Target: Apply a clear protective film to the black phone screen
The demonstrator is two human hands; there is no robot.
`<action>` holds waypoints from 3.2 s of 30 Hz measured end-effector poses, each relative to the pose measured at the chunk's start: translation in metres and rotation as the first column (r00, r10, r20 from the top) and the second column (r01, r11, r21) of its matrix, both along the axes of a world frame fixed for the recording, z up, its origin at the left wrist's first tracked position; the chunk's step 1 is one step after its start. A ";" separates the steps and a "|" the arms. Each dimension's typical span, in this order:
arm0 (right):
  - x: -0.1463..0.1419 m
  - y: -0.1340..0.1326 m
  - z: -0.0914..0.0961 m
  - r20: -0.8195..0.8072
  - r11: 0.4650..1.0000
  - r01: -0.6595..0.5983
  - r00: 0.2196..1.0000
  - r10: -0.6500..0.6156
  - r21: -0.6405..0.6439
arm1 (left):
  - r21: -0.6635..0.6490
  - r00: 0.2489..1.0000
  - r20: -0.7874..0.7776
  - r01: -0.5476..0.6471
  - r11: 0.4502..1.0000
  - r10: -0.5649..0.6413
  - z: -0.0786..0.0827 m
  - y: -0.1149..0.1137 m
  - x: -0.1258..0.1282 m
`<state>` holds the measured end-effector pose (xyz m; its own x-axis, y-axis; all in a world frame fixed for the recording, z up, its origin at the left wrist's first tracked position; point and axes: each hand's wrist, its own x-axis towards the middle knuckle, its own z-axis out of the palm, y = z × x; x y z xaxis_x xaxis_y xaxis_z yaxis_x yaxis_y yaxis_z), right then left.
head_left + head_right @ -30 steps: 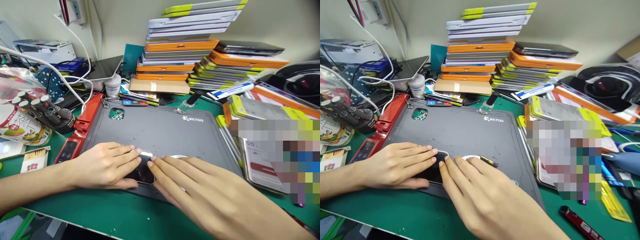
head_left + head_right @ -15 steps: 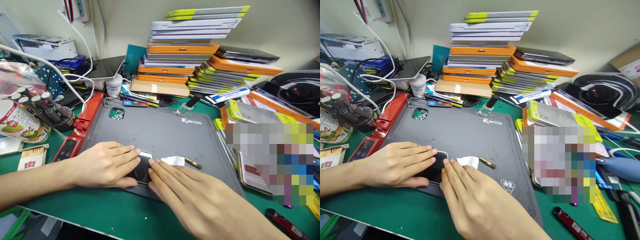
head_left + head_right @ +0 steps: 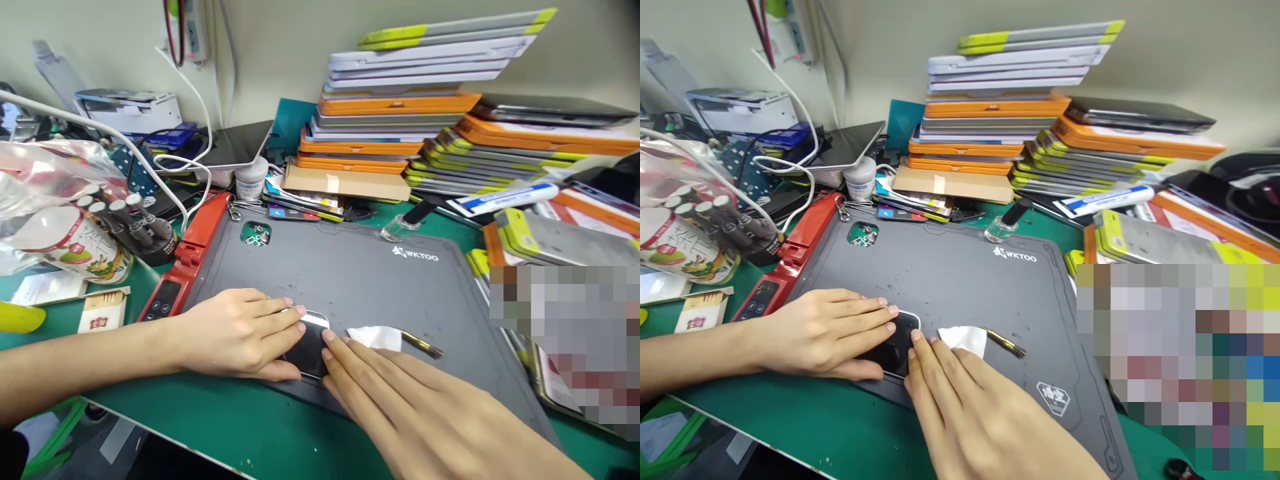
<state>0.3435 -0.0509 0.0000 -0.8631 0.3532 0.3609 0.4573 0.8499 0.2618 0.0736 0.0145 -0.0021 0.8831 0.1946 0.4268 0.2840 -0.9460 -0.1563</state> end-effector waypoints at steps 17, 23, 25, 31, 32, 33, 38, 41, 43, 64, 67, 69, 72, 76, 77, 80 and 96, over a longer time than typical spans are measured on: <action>-0.037 -0.035 -0.031 -0.292 0.941 0.336 0.905 -0.308 0.049 | 0.098 0.989 -0.136 0.080 0.992 -0.066 0.005 0.012 -0.011; -0.046 -0.038 -0.052 -0.461 0.908 0.417 0.813 -0.356 0.035 | 0.091 0.991 -0.088 -0.093 0.991 0.101 0.035 -0.031 -0.015; -0.044 -0.037 -0.055 -0.473 0.915 0.404 0.806 -0.355 0.003 | 0.038 0.980 -0.008 -0.198 0.979 0.198 0.033 -0.056 -0.028; -0.041 -0.042 -0.060 -0.470 0.911 0.400 0.789 -0.396 -0.096 | -0.147 0.542 0.235 -0.801 0.580 0.807 0.000 -0.113 -0.129; -0.042 -0.042 -0.060 -0.468 0.911 0.399 0.789 -0.399 -0.105 | -0.167 0.419 0.206 -0.875 0.454 0.884 -0.007 -0.120 -0.146; -0.042 -0.043 -0.059 -0.468 0.911 0.398 0.788 -0.401 -0.109 | -0.186 0.339 0.155 -0.913 0.364 0.928 -0.013 -0.126 -0.161; -0.046 -0.042 -0.056 -0.471 0.901 0.416 0.775 -0.422 -0.123 | -0.302 0.437 0.024 -0.854 0.423 0.899 -0.031 -0.146 -0.186; -0.046 -0.042 -0.056 -0.475 0.899 0.415 0.769 -0.428 -0.138 | -0.293 0.502 0.044 -0.820 0.491 0.864 -0.029 -0.140 -0.178; -0.045 -0.043 -0.058 -0.480 0.897 0.415 0.762 -0.434 -0.152 | -0.246 0.530 0.051 -0.815 0.525 0.847 -0.027 -0.127 -0.172; -0.046 -0.042 -0.051 -0.521 0.908 0.412 0.760 -0.387 -0.074 | -0.182 0.945 -0.146 -0.316 0.931 0.292 0.024 -0.022 -0.071; -0.046 -0.041 -0.048 -0.504 0.908 0.418 0.785 -0.360 0.003 | -0.312 0.968 -0.204 -0.203 0.928 0.144 0.022 0.006 -0.067; -0.046 -0.040 -0.047 -0.479 0.917 0.399 0.810 -0.338 0.027 | -0.384 0.976 -0.191 -0.175 0.907 0.107 0.020 0.017 -0.070; -0.046 -0.039 -0.046 -0.429 0.927 0.370 0.847 -0.313 0.056 | -0.445 0.988 -0.130 -0.135 0.885 0.086 0.014 0.023 -0.077; -0.041 -0.035 -0.042 -0.342 0.941 0.330 0.895 -0.285 0.080 | -0.444 0.993 -0.080 -0.118 0.888 0.092 0.006 0.020 -0.085; -0.039 -0.034 -0.040 -0.318 0.946 0.316 0.907 -0.277 0.076 | -0.435 0.991 -0.093 -0.127 0.892 0.096 0.005 0.018 -0.086; -0.034 -0.030 -0.034 -0.258 0.959 0.272 0.935 -0.243 0.084 | -0.393 0.981 -0.166 -0.161 0.906 0.103 0.008 0.012 -0.087; -0.030 -0.027 -0.036 -0.166 0.959 0.243 0.962 -0.218 0.147 | -0.389 0.982 -0.149 -0.167 0.906 0.117 0.002 0.010 -0.084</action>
